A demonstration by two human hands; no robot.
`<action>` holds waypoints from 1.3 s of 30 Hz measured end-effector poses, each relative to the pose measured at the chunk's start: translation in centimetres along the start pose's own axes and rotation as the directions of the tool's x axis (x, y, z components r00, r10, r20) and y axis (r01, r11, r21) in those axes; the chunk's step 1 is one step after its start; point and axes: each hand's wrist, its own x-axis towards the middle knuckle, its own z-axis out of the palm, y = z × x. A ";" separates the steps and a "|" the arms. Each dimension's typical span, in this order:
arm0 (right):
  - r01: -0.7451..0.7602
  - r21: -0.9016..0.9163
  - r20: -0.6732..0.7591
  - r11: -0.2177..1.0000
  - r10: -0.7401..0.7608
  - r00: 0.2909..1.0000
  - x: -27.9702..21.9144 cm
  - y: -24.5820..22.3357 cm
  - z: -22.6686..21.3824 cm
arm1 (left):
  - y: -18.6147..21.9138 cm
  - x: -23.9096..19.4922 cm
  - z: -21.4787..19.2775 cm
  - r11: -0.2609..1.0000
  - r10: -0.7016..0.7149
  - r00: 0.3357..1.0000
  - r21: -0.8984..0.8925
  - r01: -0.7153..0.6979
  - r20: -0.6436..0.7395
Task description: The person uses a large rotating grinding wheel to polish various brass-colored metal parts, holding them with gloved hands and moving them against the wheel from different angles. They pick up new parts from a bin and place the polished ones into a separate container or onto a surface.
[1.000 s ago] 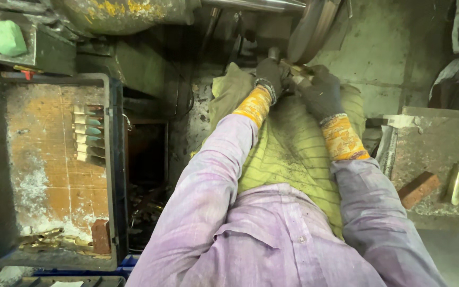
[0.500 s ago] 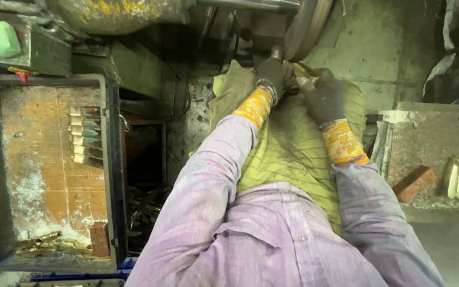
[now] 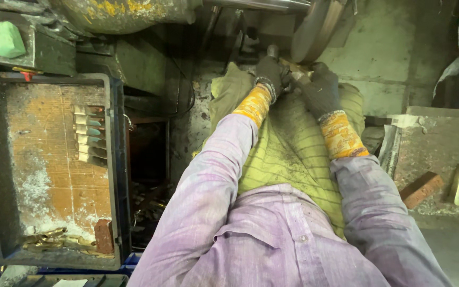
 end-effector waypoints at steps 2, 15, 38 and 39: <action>0.037 -0.071 -0.009 0.997 -0.038 0.999 0.4 0.3 0.4 | 0.2 0.0 -0.1 0.989 0.029 0.999 0.145 -0.022 -0.043; 0.303 -0.267 -0.149 0.915 -0.349 0.925 -1.0 0.5 -0.5 | -1.5 2.5 0.3 0.887 0.211 0.971 0.439 -0.142 -0.113; 0.338 -0.366 -0.121 0.867 -0.404 0.907 -2.7 -0.1 -2.0 | -2.4 2.8 0.4 0.035 0.461 0.820 0.917 -0.397 0.338; 0.303 -0.304 -0.153 0.903 -0.361 0.920 -2.5 0.0 -1.8 | -2.4 2.9 0.3 0.108 0.453 0.837 0.913 -0.392 0.306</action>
